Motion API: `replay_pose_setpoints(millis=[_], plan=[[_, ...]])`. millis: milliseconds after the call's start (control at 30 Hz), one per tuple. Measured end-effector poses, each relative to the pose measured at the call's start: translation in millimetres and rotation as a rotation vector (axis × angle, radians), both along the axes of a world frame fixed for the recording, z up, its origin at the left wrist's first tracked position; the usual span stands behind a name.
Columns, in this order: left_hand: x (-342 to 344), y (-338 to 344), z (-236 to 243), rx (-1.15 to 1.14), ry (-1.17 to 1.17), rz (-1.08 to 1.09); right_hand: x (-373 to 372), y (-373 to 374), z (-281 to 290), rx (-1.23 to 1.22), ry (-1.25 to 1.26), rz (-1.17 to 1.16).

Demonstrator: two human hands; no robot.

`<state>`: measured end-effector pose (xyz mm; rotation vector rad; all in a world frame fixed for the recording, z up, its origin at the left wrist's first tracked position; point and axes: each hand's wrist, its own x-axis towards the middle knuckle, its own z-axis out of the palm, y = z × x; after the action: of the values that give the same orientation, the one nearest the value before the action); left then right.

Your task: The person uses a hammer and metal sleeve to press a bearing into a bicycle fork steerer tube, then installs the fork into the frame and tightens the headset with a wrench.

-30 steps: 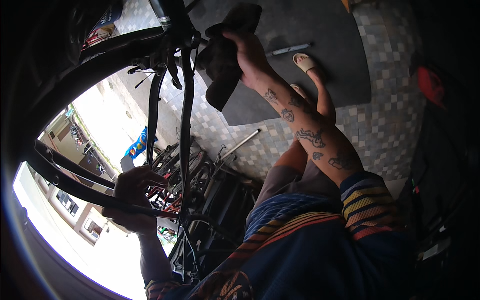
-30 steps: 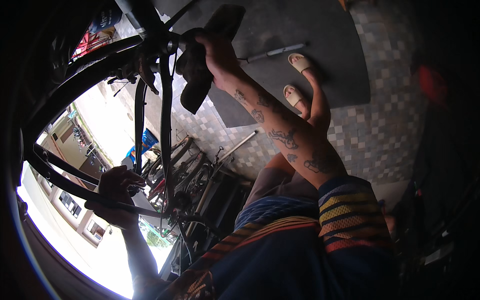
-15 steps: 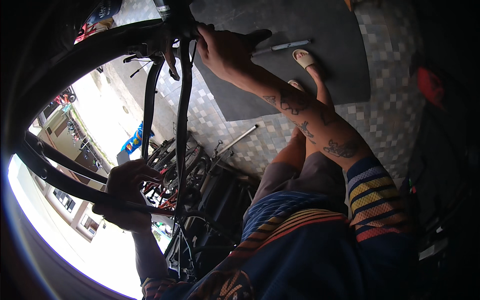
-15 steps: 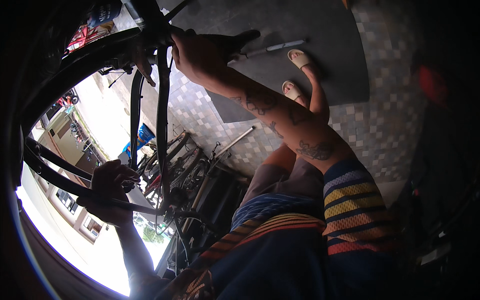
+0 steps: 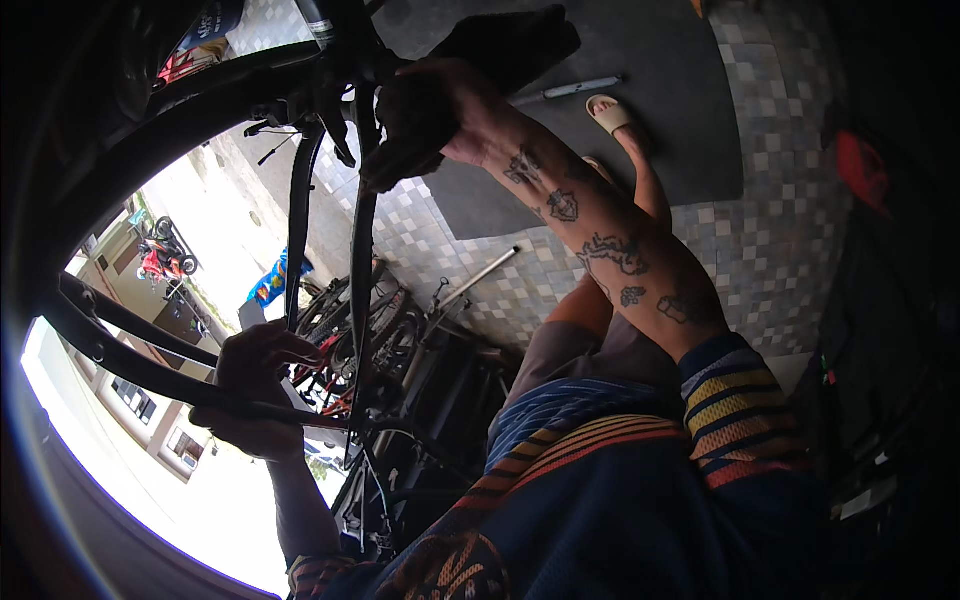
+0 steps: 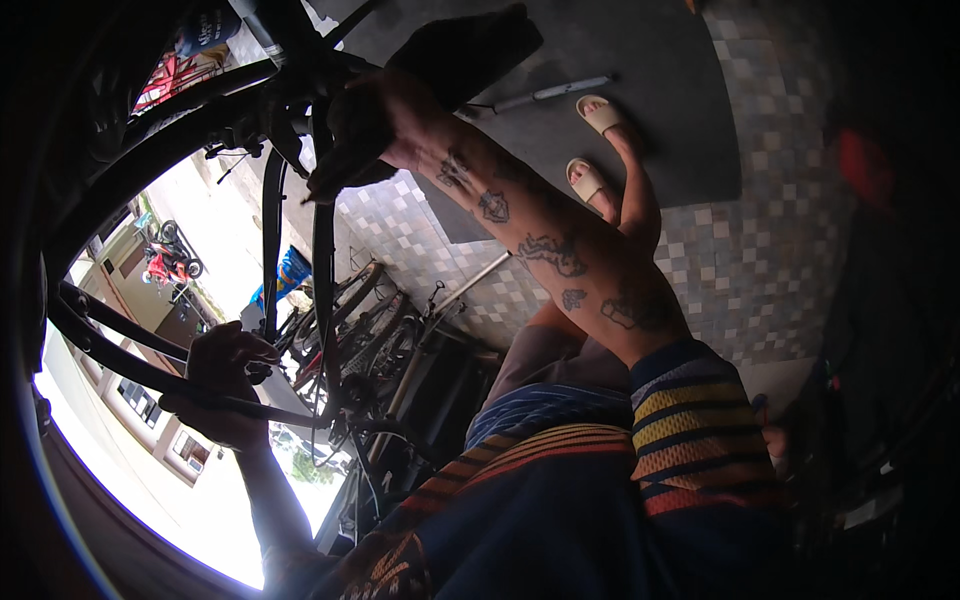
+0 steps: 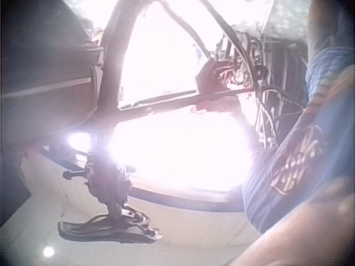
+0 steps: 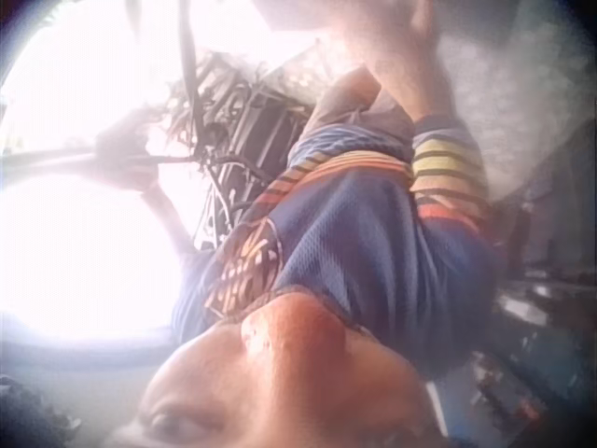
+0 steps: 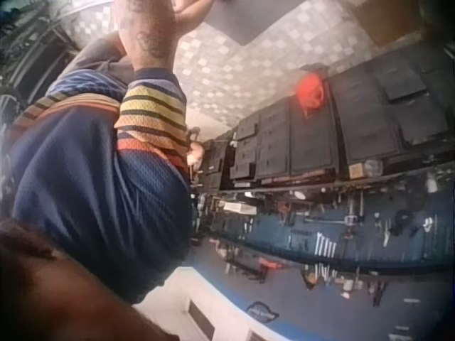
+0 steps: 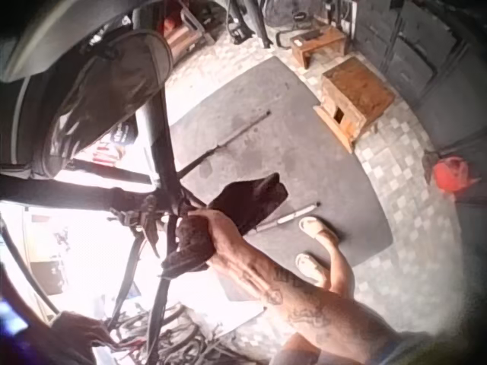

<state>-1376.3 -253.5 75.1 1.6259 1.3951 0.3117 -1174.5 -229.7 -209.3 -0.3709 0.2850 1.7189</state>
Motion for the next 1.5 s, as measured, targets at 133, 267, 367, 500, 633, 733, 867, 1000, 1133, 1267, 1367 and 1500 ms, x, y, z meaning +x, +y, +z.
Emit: replay_pose_setpoints(millis=[133, 267, 367, 500, 633, 733, 867, 1000, 1133, 1267, 1367, 1500], plan=[[-2, -2, 0, 0.033, 0.069, 0.044, 15, -36, -32, -0.208, -0.581, -0.073], [-2, -2, -1, -0.022, 0.029, 0.076, 19, -36, -48, 0.020, -1.731, -0.243], [-3, 3, -7, -0.008, 0.044, 0.060, 18, -13, -46, -0.037, -1.776, -0.377], [-8, 7, -16, 0.008, 0.056, 0.082, 25, 18, -44, 0.148, -1.888, -0.449], [-9, 0, -8, -0.004, 0.006, 0.049, 30, 29, -31, 0.215, -1.930, -0.386], [-6, -4, 2, -0.031, 0.032, 0.040, 34, 35, -25, 0.234, -2.105, -0.233], [-2, -4, 5, -0.109, 0.001, 0.042, 23, 39, -22, 0.067, -2.064, -0.041], [0, -2, 2, -0.085, 0.020, 0.067, 12, 45, -22, -0.071, -1.423, 0.207], [4, -2, 6, -0.058, 0.080, 0.043, 32, 30, -15, -0.179, -0.234, 0.448], [8, -4, 8, -0.051, 0.110, 0.068, 43, -16, 0, -0.174, -0.329, 0.304], [9, -5, 8, -0.023, 0.106, 0.078, 37, -39, -1, -0.240, -1.002, 0.119], [6, -7, 7, -0.034, 0.075, 0.100, 32, -20, -22, 0.242, -1.774, -0.291]])
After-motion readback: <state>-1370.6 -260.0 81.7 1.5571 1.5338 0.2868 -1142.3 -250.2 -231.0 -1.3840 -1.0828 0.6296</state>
